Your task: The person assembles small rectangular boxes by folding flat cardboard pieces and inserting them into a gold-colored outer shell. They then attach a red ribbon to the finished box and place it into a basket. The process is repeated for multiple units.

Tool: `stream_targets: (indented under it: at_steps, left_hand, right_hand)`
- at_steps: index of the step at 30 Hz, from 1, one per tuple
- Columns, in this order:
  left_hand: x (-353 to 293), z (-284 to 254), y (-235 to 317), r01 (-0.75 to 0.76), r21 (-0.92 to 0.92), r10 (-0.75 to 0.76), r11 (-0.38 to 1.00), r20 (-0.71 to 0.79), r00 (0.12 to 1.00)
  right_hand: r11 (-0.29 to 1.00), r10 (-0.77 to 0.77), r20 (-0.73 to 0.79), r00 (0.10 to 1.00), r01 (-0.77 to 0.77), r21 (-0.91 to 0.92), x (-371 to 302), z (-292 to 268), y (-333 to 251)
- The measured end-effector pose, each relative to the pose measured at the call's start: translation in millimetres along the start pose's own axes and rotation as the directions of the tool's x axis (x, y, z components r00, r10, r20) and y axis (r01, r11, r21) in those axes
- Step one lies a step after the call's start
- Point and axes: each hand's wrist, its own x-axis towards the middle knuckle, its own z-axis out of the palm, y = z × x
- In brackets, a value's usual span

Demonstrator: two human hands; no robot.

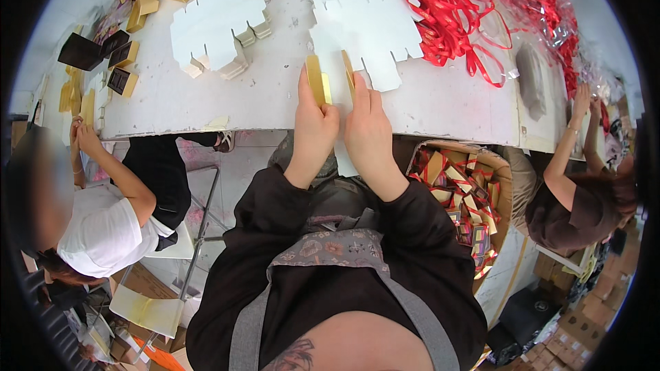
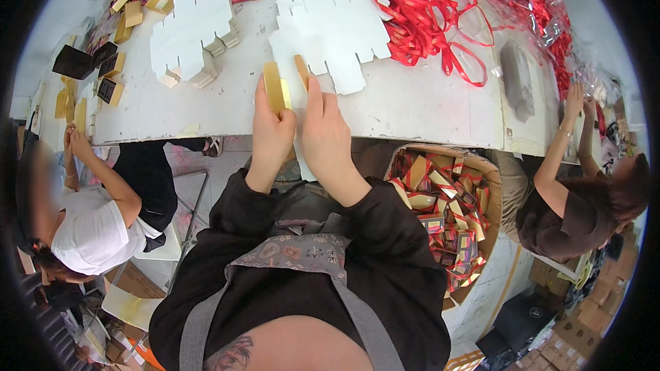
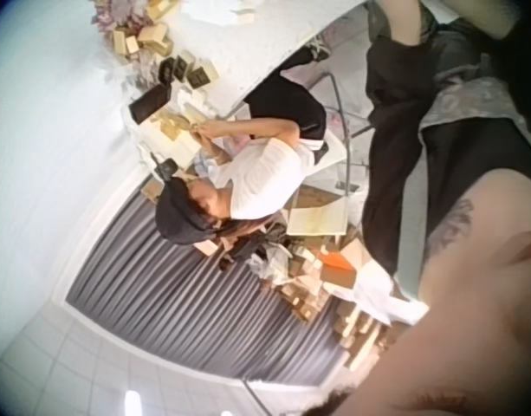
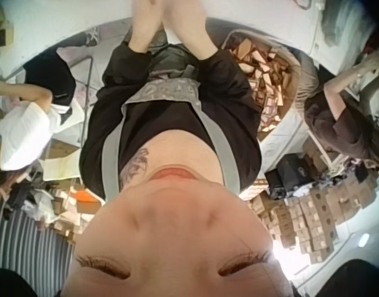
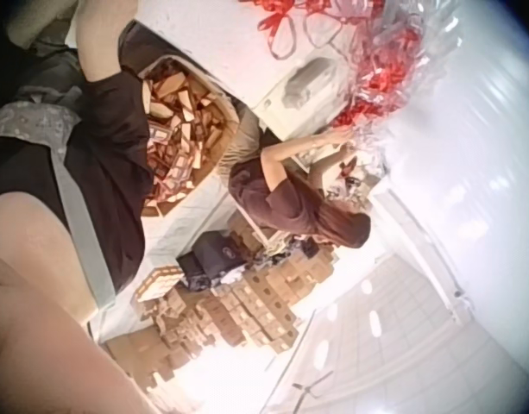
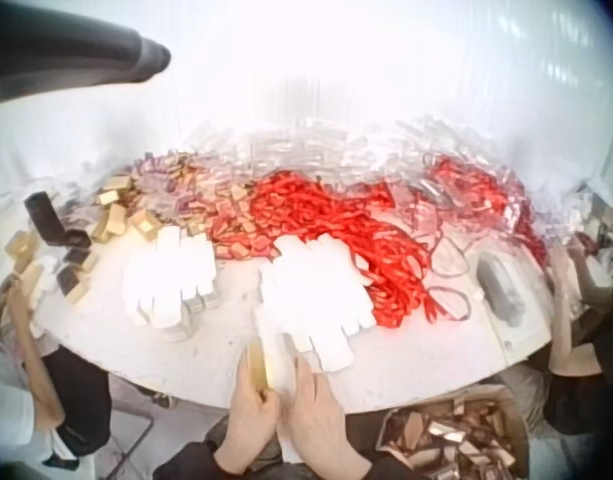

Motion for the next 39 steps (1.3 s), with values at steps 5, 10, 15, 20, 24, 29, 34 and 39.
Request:
stream_targets:
  at_steps: [5,10,15,20,24,29,34,39]
  left_hand:
    - [6.1,-6.1,-7.1,-0.206,0.173,0.197,0.963,0.067,0.978]
    - [-3.7,-14.9,17.3,-0.090,-0.083,0.104,0.992,0.193,0.976]
    - [3.2,-17.8,4.8,-0.181,0.083,0.157,0.980,0.231,0.960]
    - [-0.9,-16.8,-4.3,-0.143,0.029,0.128,0.989,0.292,0.948]
    - [-7.3,-17.6,-5.0,-0.066,-0.035,0.074,0.997,0.293,0.953]
    - [-16.9,-16.0,2.8,0.052,-0.129,-0.016,0.990,0.267,0.964]
    - [-13.0,-25.5,12.2,-0.288,0.257,0.205,0.923,0.307,0.929]
    - [-16.1,-18.7,-1.9,-0.217,0.124,0.166,0.968,0.328,0.930]
  right_hand:
    - [0.973,0.146,0.164,0.976,-0.171,0.155,0.7,-12.4,-21.3]
    - [0.779,0.197,0.328,0.924,-0.351,0.520,19.1,-41.8,2.9]
    - [0.651,0.192,0.475,0.859,-0.474,0.593,17.1,-37.1,7.6]
    - [0.852,0.190,0.281,0.941,-0.300,0.430,14.3,-23.4,16.4]
    - [0.824,0.099,0.027,0.995,-0.097,0.558,7.5,-16.8,14.5]
    - [0.609,0.258,0.087,0.962,-0.232,0.759,-3.4,-10.6,11.8]
    - [0.858,0.199,0.088,0.976,-0.217,0.466,-5.3,-19.7,-6.2]
    - [0.920,0.158,-0.049,0.986,-0.129,0.369,-10.2,-6.8,1.4]
